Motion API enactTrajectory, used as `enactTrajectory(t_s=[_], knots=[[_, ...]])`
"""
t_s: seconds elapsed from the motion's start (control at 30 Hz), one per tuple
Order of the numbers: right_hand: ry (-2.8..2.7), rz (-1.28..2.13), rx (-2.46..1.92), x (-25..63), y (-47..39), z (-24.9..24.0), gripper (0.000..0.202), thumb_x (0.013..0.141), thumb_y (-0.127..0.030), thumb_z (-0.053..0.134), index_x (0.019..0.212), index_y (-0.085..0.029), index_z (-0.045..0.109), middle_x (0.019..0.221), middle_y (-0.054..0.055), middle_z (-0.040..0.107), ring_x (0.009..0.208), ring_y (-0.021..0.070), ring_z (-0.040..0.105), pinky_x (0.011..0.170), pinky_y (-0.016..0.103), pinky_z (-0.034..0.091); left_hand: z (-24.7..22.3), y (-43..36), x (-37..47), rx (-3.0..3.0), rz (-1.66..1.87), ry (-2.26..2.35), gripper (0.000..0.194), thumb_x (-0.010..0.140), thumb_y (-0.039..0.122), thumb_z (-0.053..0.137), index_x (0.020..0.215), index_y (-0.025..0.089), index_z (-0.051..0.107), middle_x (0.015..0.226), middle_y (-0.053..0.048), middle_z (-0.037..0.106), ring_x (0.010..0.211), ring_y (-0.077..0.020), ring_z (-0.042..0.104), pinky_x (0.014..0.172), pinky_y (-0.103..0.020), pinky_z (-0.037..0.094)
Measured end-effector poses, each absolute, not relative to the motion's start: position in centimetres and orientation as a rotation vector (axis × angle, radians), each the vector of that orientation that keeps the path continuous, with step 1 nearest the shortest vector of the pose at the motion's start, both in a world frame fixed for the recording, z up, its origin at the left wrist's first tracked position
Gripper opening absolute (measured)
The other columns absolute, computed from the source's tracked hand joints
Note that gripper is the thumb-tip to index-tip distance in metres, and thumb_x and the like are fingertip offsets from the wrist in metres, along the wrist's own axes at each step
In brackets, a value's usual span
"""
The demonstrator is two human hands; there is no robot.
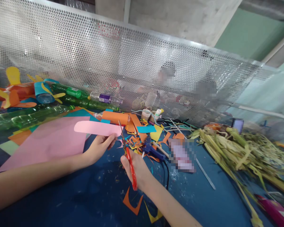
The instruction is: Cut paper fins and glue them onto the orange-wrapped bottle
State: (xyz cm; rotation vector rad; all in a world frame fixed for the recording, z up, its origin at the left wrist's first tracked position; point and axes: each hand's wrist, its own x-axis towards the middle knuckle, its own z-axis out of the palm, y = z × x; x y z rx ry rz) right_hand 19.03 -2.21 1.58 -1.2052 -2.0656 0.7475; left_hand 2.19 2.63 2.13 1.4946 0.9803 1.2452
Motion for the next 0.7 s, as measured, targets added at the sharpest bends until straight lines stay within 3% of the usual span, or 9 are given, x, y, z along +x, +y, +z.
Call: enactTrajectory(t_s=[0.7], knots=[[-2.035, 0.792, -1.215, 19.15, -2.13, 1.24, 0.043, 0.088, -0.053, 0.026, 0.071, -0.02, 0.047, 0.064, 0.003, 0.055, 0.057, 0.0165, 0.051, 0.056, 0.029, 0.04, 2.05, 2.91, 2.08, 1.507, 1.242, 0.996, 0.04, 0.082, 0.044, 0.043, 0.052, 0.017, 0.042, 0.047, 0.005, 0.035, 0.046, -0.0092, 0.034, 0.048, -0.023, 0.028]])
